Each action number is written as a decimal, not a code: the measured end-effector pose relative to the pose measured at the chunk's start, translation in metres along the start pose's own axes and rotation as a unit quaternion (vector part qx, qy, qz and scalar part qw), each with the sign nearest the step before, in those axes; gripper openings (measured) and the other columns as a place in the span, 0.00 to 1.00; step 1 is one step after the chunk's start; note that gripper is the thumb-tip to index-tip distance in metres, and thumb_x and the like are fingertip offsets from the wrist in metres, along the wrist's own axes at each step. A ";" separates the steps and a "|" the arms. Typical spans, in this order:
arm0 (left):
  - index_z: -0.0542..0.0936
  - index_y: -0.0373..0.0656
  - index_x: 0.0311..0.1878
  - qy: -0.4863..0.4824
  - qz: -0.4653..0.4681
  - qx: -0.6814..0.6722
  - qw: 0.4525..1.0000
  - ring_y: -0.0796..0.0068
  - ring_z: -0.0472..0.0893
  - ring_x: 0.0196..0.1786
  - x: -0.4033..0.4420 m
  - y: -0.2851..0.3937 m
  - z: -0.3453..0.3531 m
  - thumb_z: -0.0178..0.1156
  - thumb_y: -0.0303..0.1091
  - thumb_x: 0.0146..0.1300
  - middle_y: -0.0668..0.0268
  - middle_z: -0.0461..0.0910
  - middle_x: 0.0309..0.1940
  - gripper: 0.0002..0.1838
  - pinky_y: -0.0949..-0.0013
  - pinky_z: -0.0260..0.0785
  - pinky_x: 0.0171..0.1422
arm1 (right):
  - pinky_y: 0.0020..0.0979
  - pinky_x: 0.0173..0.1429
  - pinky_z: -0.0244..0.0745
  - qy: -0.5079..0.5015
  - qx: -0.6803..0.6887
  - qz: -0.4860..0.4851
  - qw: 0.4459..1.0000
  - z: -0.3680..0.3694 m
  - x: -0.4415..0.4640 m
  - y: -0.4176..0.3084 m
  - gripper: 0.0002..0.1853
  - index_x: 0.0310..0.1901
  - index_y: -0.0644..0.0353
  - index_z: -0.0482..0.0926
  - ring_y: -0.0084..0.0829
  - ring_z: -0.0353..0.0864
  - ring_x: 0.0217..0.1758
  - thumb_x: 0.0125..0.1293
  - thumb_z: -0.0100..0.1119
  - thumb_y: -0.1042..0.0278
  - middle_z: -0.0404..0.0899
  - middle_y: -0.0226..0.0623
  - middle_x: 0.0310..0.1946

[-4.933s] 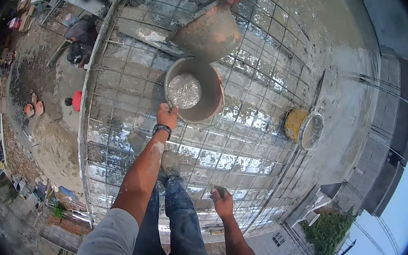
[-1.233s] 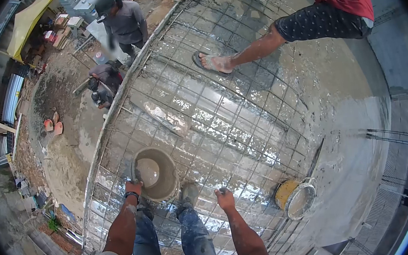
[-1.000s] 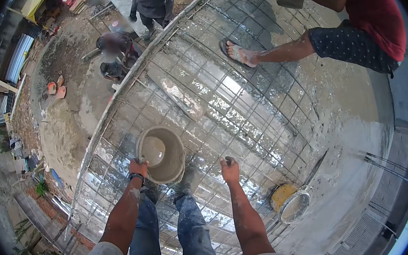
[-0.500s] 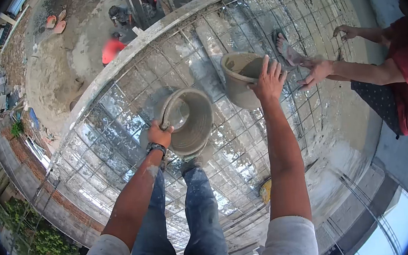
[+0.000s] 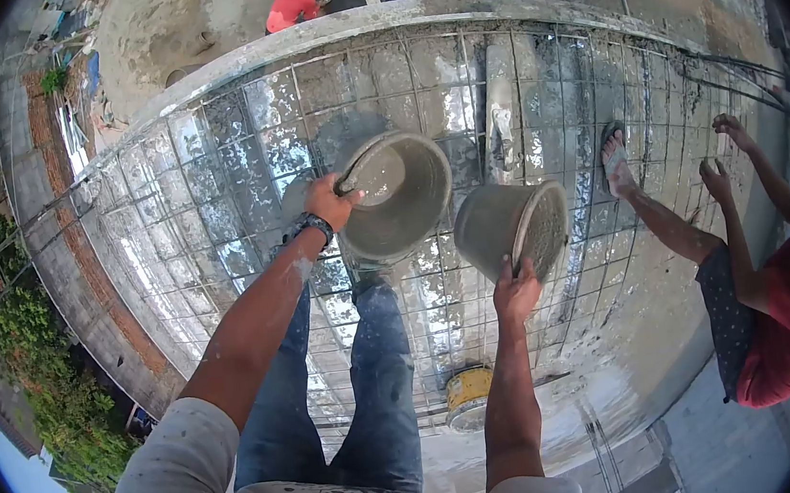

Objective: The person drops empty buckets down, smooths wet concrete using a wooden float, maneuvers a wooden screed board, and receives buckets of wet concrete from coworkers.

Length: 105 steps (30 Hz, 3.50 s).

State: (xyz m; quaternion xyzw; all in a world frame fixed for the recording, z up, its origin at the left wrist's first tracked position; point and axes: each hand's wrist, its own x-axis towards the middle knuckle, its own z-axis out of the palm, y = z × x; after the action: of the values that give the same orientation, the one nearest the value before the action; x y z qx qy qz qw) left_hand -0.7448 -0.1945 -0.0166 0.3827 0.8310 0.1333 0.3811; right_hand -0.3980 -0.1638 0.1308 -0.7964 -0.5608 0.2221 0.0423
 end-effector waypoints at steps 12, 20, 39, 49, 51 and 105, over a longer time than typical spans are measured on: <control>0.82 0.34 0.50 -0.092 -0.178 -0.314 0.928 0.65 0.79 0.44 -0.063 0.005 0.001 0.46 0.68 0.71 0.56 0.83 0.40 0.39 0.62 0.69 0.56 | 0.49 0.46 0.77 -0.148 -0.035 -0.157 0.976 0.084 -0.092 -0.152 0.18 0.50 0.60 0.77 0.54 0.83 0.44 0.69 0.59 0.54 0.83 0.45 0.44; 0.77 0.33 0.60 -0.016 -0.053 -0.339 0.939 0.47 0.78 0.60 -0.054 0.026 -0.002 0.38 0.66 0.75 0.44 0.81 0.54 0.41 0.58 0.63 0.67 | 0.52 0.49 0.77 -0.205 -0.073 -0.116 0.969 0.082 -0.059 -0.179 0.24 0.50 0.62 0.79 0.58 0.84 0.44 0.69 0.56 0.47 0.84 0.56 0.42; 0.78 0.35 0.51 -0.201 -0.088 -0.381 0.898 0.65 0.78 0.50 -0.034 -0.035 -0.028 0.48 0.67 0.71 0.54 0.81 0.45 0.37 0.63 0.67 0.58 | 0.45 0.51 0.77 -0.246 0.184 -0.038 0.951 0.192 -0.068 -0.179 0.29 0.56 0.72 0.73 0.55 0.85 0.49 0.69 0.62 0.51 0.83 0.61 0.43; 0.65 0.24 0.67 -0.116 -0.009 -0.093 0.989 0.44 0.72 0.66 -0.028 -0.003 -0.003 0.75 0.44 0.52 0.39 0.71 0.62 0.46 0.54 0.64 0.72 | 0.47 0.57 0.76 -0.301 0.152 0.082 0.938 0.129 -0.116 -0.105 0.31 0.62 0.59 0.75 0.53 0.85 0.51 0.69 0.58 0.41 0.84 0.55 0.46; 0.65 0.25 0.67 -0.119 -0.006 -0.099 0.988 0.44 0.72 0.66 -0.029 -0.005 -0.013 0.74 0.42 0.51 0.39 0.70 0.63 0.45 0.55 0.64 0.72 | 0.48 0.54 0.76 -0.257 0.154 0.097 0.949 0.121 -0.133 -0.106 0.30 0.62 0.57 0.75 0.52 0.85 0.48 0.70 0.57 0.41 0.84 0.56 0.44; 0.73 0.33 0.56 -0.010 0.003 -0.032 0.999 0.41 0.76 0.54 -0.049 0.001 0.010 0.69 0.62 0.58 0.41 0.78 0.49 0.39 0.48 0.65 0.64 | 0.48 0.53 0.80 -0.182 -0.260 -0.365 0.875 0.112 0.088 0.043 0.18 0.49 0.58 0.75 0.50 0.85 0.47 0.64 0.60 0.55 0.84 0.47 0.43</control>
State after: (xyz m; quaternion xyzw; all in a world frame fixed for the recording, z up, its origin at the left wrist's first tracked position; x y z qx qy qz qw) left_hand -0.7165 -0.2314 0.0032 0.3743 0.8211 0.1569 0.4013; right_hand -0.3815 -0.1194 -0.0108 -0.4626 -0.8472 0.1784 -0.1911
